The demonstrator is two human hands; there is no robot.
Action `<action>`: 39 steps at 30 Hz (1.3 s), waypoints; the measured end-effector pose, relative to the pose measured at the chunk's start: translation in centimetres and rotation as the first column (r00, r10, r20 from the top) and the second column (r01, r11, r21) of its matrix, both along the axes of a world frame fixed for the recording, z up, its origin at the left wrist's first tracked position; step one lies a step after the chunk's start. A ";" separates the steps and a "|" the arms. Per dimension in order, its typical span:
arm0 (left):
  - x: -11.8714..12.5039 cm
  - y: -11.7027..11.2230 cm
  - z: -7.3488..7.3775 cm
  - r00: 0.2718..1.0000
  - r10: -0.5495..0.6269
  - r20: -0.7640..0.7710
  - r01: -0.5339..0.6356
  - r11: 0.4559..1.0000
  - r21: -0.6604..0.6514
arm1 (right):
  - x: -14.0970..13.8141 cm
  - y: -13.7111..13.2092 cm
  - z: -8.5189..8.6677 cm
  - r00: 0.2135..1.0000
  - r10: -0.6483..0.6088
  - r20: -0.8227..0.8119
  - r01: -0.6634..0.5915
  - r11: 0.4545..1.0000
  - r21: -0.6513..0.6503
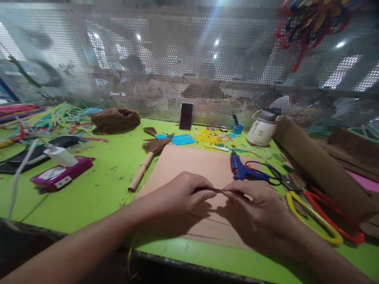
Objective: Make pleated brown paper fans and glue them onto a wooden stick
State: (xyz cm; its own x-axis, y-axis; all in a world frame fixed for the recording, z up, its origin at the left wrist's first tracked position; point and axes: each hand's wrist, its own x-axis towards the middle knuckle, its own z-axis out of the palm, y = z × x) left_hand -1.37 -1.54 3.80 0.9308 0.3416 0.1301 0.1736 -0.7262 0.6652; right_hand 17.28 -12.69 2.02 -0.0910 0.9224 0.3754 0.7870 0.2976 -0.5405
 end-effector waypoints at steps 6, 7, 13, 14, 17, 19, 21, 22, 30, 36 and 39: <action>-0.1 0.7 0.8 0.997 0.071 -0.015 -0.072 0.942 -0.328 | 1.3 0.0 -0.4 0.999 0.004 -0.051 -0.002 0.999 0.033; -0.1 0.6 0.8 0.994 0.106 -0.011 -0.103 0.924 -0.369 | 1.4 0.0 -0.4 0.999 -0.007 -0.050 0.009 0.999 0.043; 0.2 0.2 0.7 0.971 0.240 0.015 -0.204 0.854 -0.479 | 1.9 -0.4 -0.2 0.998 -0.042 -0.042 0.043 0.999 0.025; 0.3 0.1 0.7 0.968 0.248 0.024 -0.206 0.852 -0.480 | 1.9 -0.4 -0.2 0.998 -0.049 -0.042 0.050 0.999 0.013; 0.4 -0.2 0.8 0.960 0.274 0.057 -0.214 0.850 -0.480 | 1.8 -0.3 -0.1 0.996 -0.082 -0.042 0.081 0.997 -0.020; 0.5 -0.4 0.9 0.956 0.285 0.065 -0.224 0.857 -0.465 | 1.6 -0.3 -0.1 0.995 -0.084 -0.047 0.082 0.996 -0.031; 0.5 -0.4 1.0 0.955 0.290 0.064 -0.234 0.867 -0.439 | 1.5 -0.2 0.0 0.995 -0.083 -0.057 0.081 0.996 -0.033; 0.5 -0.5 1.0 0.955 0.288 0.065 -0.235 0.874 -0.426 | 1.4 -0.2 0.0 0.995 -0.077 -0.062 0.076 0.997 -0.028; 0.2 -0.4 0.7 0.961 0.251 0.120 -0.188 0.904 -0.383 | 0.6 0.0 0.5 0.993 -0.029 -0.115 0.029 1.000 -0.003; 0.5 -0.4 0.3 0.971 0.208 0.120 -0.155 0.925 -0.348 | -0.4 0.0 0.8 0.994 -0.027 -0.102 0.025 0.999 -0.020; 0.6 -0.4 0.1 0.985 0.155 0.072 -0.122 0.934 -0.335 | -0.5 0.0 0.7 0.996 -0.031 -0.084 0.029 0.999 -0.024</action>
State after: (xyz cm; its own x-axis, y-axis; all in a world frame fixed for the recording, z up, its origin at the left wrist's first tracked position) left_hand -0.75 -1.90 3.92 0.8599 0.5049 0.0750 0.1800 -0.4375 0.8810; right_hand 16.76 -12.64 2.73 -0.0318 0.9328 0.3591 0.7467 0.2610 -0.6118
